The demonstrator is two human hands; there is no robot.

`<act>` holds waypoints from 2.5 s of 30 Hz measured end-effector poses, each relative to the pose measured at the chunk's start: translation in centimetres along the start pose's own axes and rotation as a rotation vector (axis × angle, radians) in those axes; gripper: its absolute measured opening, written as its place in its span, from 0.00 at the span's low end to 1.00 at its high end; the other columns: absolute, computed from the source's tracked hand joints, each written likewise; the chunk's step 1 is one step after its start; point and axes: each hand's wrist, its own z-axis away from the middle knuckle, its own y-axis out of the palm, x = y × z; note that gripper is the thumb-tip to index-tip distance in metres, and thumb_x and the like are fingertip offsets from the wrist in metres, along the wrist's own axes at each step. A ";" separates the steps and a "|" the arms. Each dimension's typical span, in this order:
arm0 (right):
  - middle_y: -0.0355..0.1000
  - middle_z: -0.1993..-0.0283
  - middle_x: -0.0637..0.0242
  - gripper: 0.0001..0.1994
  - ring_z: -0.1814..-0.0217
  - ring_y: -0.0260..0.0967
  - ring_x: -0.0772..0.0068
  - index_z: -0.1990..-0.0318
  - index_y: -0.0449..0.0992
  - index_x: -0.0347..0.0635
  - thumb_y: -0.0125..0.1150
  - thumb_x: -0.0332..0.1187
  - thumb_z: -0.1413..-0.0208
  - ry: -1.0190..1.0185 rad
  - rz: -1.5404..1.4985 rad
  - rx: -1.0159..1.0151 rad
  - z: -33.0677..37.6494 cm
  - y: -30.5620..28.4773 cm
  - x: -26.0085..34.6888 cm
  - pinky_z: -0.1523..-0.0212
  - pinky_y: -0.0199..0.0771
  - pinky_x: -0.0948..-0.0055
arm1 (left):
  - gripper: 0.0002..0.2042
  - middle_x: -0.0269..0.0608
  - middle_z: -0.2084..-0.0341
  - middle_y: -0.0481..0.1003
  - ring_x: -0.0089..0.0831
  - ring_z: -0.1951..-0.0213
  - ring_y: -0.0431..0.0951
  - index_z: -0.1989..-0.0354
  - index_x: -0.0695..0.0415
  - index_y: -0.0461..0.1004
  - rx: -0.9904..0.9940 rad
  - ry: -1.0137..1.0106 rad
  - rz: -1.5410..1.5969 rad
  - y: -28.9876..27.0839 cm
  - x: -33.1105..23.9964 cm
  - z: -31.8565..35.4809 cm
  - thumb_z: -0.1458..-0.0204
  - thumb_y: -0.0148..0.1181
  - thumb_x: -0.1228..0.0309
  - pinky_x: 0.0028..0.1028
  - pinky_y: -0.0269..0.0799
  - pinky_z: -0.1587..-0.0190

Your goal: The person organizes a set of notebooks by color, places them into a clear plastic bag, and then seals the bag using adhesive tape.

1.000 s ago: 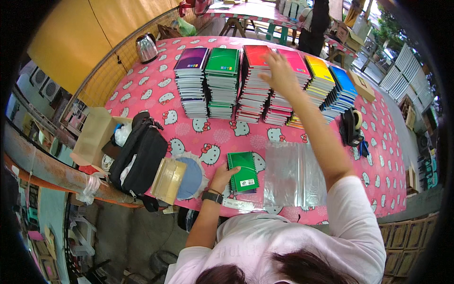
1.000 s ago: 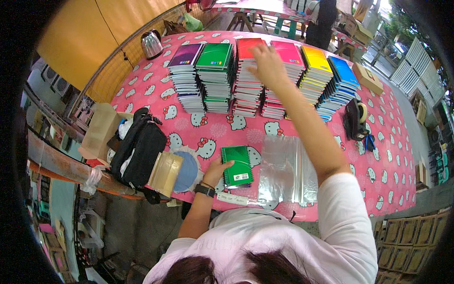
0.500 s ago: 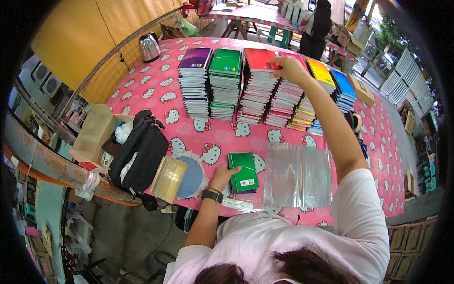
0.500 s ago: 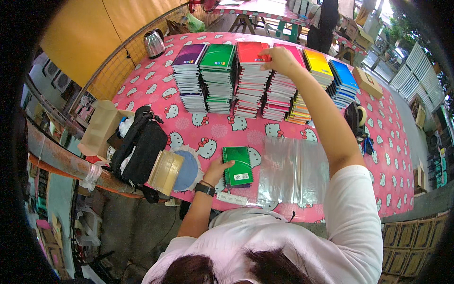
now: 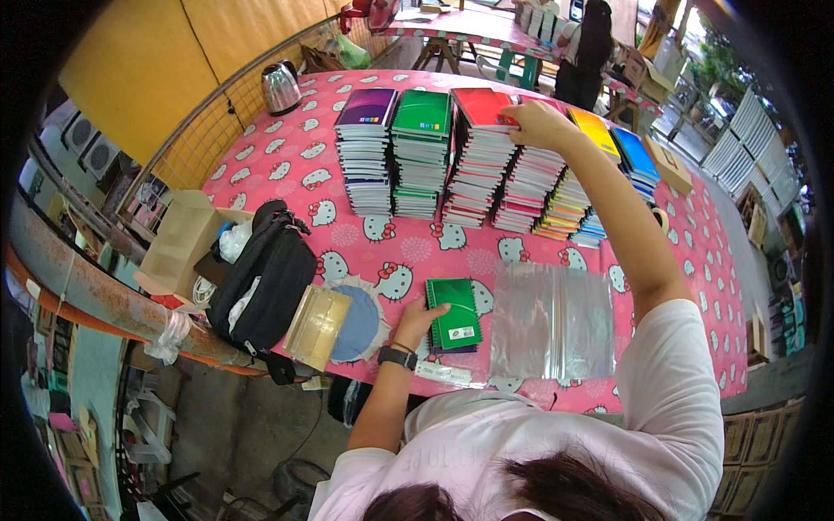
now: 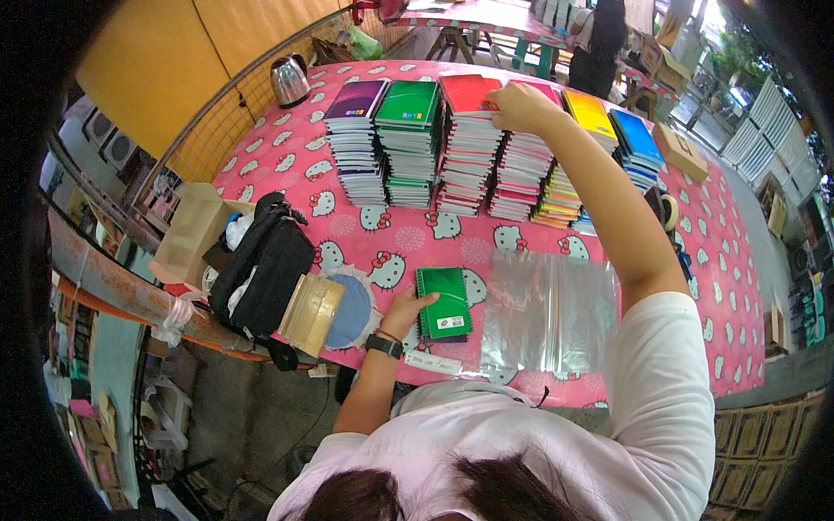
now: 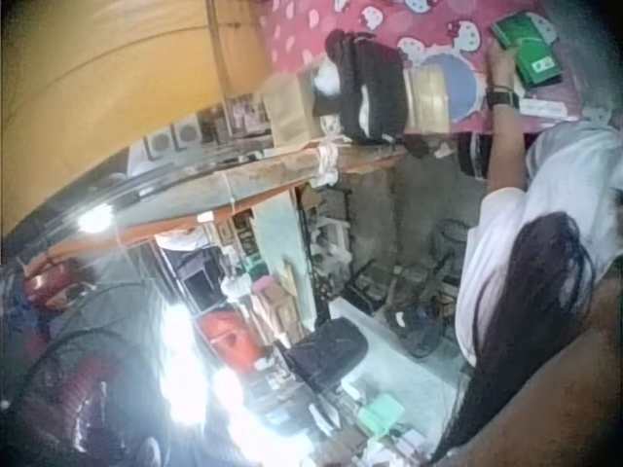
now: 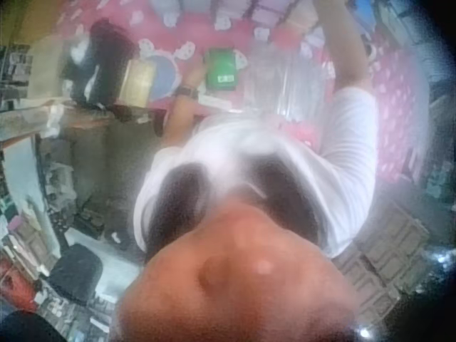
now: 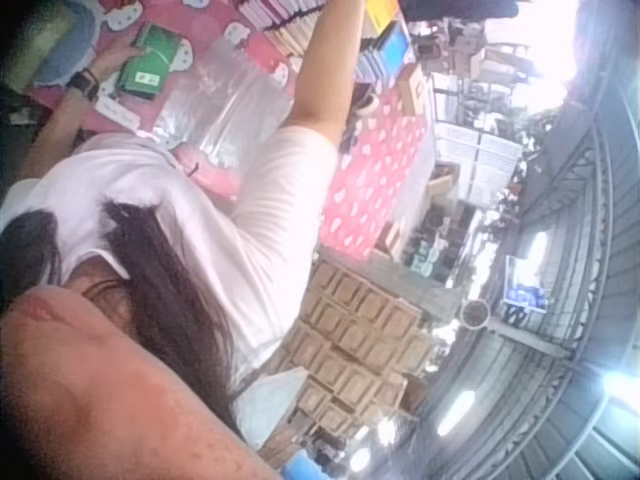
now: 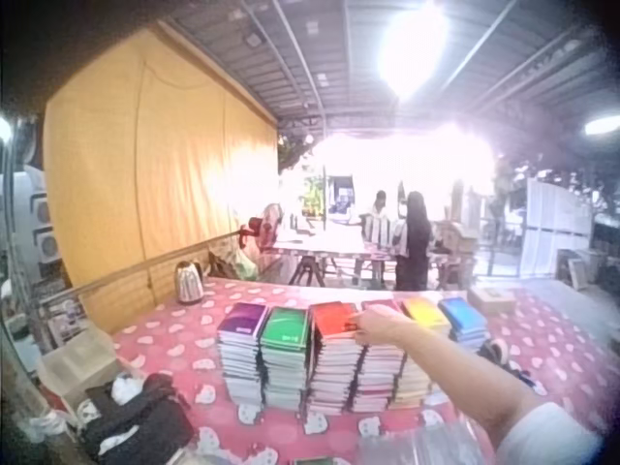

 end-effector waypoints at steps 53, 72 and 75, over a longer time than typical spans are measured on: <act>0.74 0.70 0.59 0.16 0.67 0.72 0.61 0.63 0.77 0.43 0.66 0.41 0.58 0.195 -0.203 -0.251 7.1 0.1 -6.7 0.65 0.70 0.65 | 0.17 0.40 0.62 0.74 0.25 0.63 0.74 0.55 0.64 0.69 0.079 0.064 -0.011 2.7 -1.6 -0.5 0.50 0.59 0.67 0.25 0.70 0.60; 0.72 0.72 0.56 0.16 0.70 0.71 0.60 0.61 0.75 0.41 0.57 0.44 0.49 0.109 0.134 -0.537 6.7 -2.6 -6.6 0.63 0.70 0.66 | 0.18 0.39 0.60 0.73 0.24 0.61 0.73 0.54 0.64 0.67 0.093 0.019 0.055 3.4 -1.5 -0.8 0.51 0.60 0.69 0.25 0.69 0.57; 0.71 0.67 0.61 0.14 0.65 0.68 0.65 0.61 0.73 0.36 0.53 0.39 0.45 0.176 -0.284 -0.472 7.7 -5.7 -3.5 0.65 0.65 0.69 | 0.19 0.39 0.60 0.73 0.24 0.59 0.72 0.53 0.64 0.68 0.123 0.058 -0.004 2.6 -1.6 -0.4 0.48 0.56 0.62 0.25 0.67 0.55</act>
